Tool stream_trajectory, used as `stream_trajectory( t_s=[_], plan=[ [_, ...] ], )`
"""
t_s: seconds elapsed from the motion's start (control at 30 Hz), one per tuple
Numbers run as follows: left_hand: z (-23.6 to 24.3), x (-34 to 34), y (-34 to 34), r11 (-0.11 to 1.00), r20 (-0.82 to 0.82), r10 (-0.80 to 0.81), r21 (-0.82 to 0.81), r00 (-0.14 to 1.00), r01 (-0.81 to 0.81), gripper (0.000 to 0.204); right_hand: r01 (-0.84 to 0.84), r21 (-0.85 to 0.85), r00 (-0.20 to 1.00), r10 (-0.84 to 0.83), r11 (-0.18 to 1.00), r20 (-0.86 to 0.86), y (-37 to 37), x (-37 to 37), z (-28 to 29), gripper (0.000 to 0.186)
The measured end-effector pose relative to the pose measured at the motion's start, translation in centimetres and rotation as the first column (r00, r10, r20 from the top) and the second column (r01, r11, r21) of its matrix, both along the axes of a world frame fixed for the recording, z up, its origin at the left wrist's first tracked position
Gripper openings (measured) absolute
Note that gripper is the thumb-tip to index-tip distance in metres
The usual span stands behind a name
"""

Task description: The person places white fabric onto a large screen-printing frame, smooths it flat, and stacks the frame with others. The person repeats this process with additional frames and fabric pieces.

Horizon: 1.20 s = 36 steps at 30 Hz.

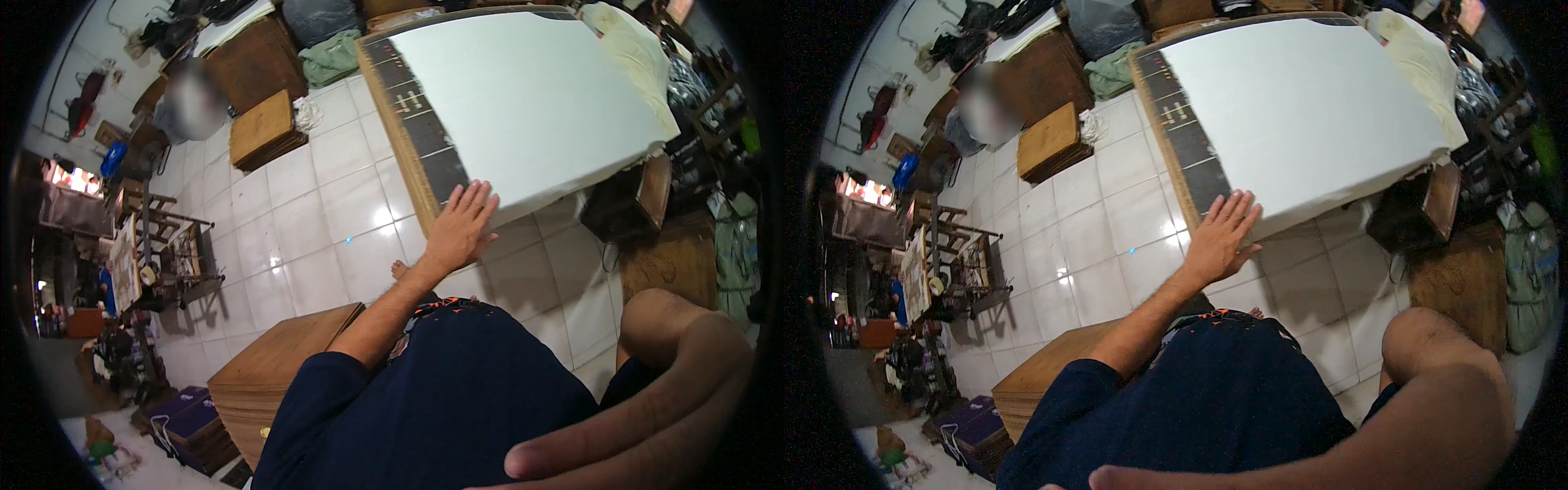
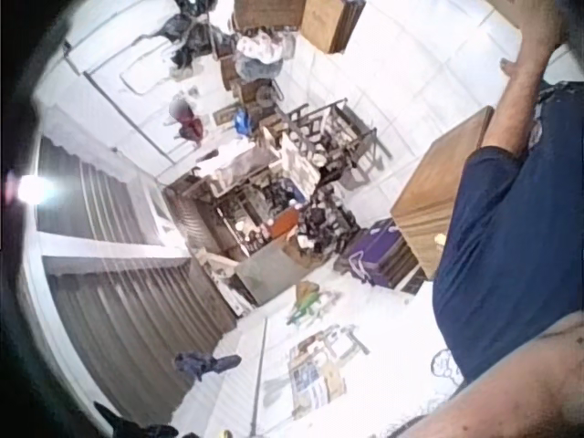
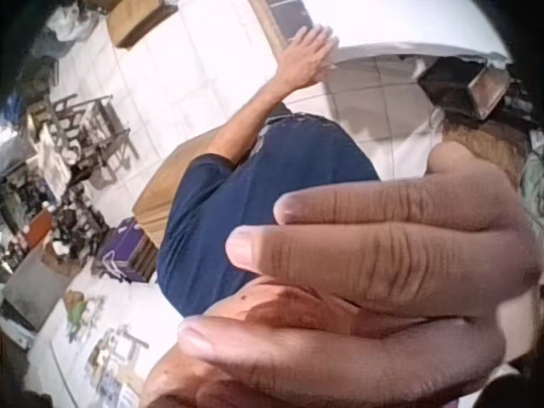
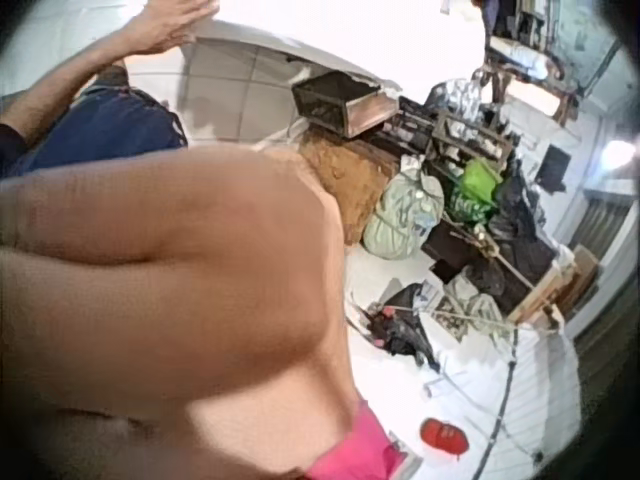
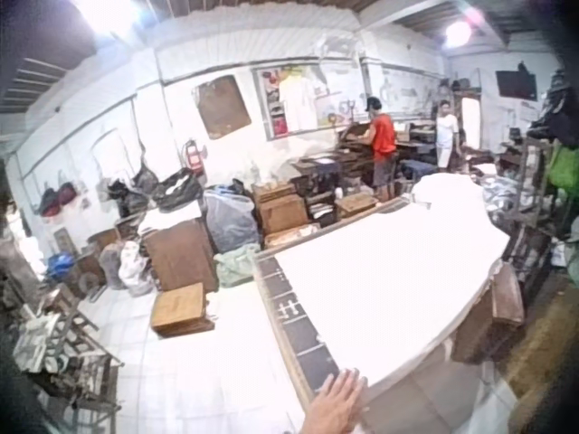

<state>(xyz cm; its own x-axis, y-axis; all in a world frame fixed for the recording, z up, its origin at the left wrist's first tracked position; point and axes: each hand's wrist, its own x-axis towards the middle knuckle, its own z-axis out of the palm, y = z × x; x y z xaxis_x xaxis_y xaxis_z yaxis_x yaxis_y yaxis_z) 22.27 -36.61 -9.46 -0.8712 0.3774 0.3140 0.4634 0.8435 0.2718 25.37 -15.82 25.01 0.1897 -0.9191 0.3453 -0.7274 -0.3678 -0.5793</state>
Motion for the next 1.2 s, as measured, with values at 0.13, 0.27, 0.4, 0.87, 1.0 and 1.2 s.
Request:
stream_trajectory(
  t_s=[0.13,0.27,0.4,0.87,1.0,1.2],
  plan=[
    [-0.1,0.1,-0.5,0.994,-0.016,-0.045,0.100,0.999,0.046,0.074,-0.078,0.007,0.997,0.078,0.997,0.018,-3.5,-1.7,-0.3,0.027],
    [-0.3,-0.6,-2.1,0.948,0.104,-0.192,0.275,0.976,0.157,0.077,-0.146,-0.003,0.987,0.146,0.989,0.069,-7.2,-3.9,-0.9,0.027],
    [0.5,-0.9,-5.7,0.796,0.301,-0.462,0.556,0.834,0.240,0.062,-0.107,-0.002,0.986,0.106,0.994,0.132,-10.1,-6.6,-1.7,0.028],
    [-5.5,10.2,-30.5,0.832,0.722,0.471,-0.173,0.506,-0.526,0.053,0.849,-0.020,-0.502,-0.792,-0.529,-0.347,-1.4,-18.2,-36.6,0.053],
    [-6.5,10.7,-32.5,0.815,0.733,0.470,-0.146,0.492,-0.560,0.050,0.823,-0.078,-0.542,-0.737,-0.562,-0.404,-1.1,-18.0,-39.2,0.055],
    [-7.3,3.7,-29.7,0.866,0.692,0.268,0.133,0.670,-0.483,0.055,0.807,-0.044,-0.556,-0.733,-0.588,-0.392,-1.3,-17.9,-38.6,0.049]
  ],
)
